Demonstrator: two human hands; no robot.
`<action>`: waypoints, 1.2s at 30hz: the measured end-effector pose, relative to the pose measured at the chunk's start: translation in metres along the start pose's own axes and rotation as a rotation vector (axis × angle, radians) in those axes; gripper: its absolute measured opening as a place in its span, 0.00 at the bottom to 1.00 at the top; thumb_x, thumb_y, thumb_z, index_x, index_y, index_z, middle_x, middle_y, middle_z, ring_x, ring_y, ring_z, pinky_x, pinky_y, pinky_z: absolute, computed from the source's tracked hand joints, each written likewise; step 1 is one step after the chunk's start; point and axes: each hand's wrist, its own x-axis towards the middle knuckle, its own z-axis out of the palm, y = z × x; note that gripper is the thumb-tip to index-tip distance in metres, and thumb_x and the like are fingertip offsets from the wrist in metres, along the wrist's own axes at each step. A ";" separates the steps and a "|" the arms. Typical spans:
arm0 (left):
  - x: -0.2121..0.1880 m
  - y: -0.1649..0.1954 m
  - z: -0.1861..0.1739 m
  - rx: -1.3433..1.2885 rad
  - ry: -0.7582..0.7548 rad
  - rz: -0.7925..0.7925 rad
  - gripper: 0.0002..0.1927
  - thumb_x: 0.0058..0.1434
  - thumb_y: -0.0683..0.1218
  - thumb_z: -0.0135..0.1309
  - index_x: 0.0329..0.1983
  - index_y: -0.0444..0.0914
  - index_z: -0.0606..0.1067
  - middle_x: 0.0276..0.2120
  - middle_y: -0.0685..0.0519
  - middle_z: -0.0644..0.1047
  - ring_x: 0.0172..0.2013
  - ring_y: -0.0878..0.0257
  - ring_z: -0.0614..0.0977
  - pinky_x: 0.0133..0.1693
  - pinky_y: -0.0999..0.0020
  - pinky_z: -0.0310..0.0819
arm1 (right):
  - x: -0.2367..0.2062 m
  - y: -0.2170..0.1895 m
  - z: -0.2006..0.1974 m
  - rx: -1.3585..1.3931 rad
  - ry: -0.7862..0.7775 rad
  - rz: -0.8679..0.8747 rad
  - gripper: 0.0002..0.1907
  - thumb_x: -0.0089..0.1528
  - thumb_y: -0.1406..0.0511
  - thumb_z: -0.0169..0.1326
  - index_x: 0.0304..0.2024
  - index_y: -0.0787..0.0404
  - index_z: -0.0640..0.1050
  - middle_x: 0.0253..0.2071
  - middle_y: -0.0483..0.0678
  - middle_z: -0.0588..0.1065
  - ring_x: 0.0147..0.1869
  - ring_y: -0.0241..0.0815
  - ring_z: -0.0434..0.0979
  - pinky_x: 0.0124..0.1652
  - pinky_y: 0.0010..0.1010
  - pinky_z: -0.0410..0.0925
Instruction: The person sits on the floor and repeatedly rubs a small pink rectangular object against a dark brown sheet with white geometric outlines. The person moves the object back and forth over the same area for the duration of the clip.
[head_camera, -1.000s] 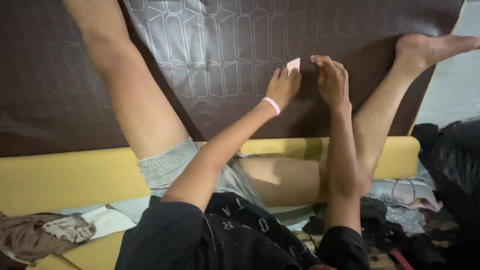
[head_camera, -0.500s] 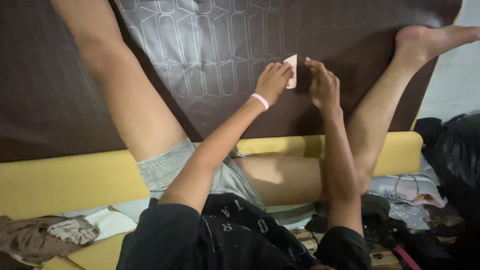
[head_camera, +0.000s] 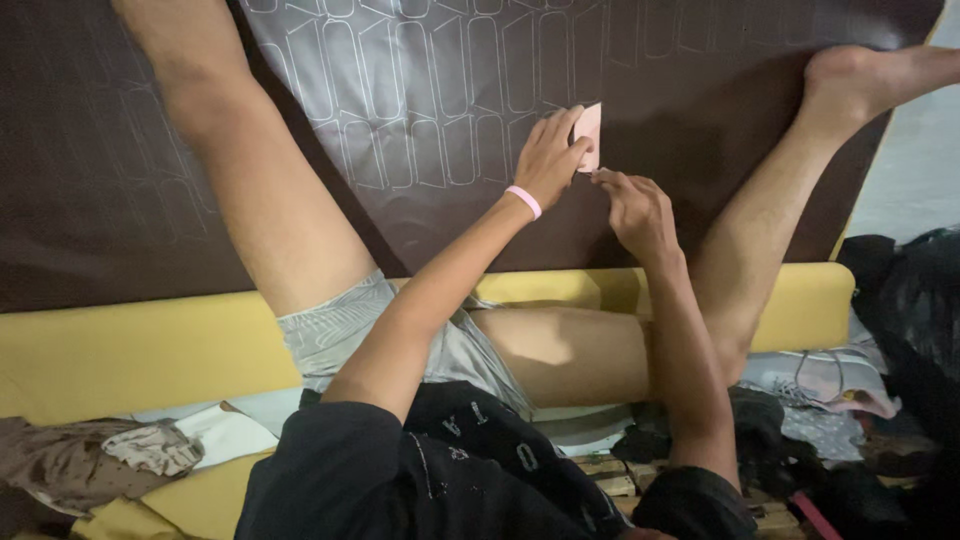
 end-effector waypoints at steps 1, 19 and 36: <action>0.000 0.001 0.000 0.024 0.032 0.018 0.15 0.52 0.42 0.64 0.44 0.40 0.77 0.63 0.40 0.69 0.65 0.44 0.68 0.64 0.50 0.61 | 0.003 -0.001 -0.002 0.013 -0.004 0.000 0.14 0.62 0.78 0.51 0.49 0.64 0.79 0.48 0.53 0.81 0.51 0.53 0.81 0.51 0.39 0.74; 0.066 0.007 0.019 -0.102 0.100 0.181 0.08 0.53 0.46 0.60 0.34 0.44 0.73 0.44 0.52 0.72 0.51 0.51 0.77 0.58 0.47 0.69 | 0.009 0.094 0.020 0.027 0.539 0.402 0.04 0.75 0.70 0.45 0.46 0.63 0.73 0.43 0.53 0.73 0.47 0.51 0.74 0.50 0.38 0.69; -0.123 -0.103 -0.314 0.283 0.689 -0.039 0.08 0.70 0.37 0.62 0.49 0.34 0.76 0.47 0.45 0.77 0.52 0.49 0.77 0.56 0.55 0.71 | 0.054 0.093 0.064 -0.100 0.270 0.342 0.22 0.64 0.54 0.64 0.61 0.36 0.79 0.59 0.49 0.63 0.63 0.55 0.62 0.58 0.54 0.60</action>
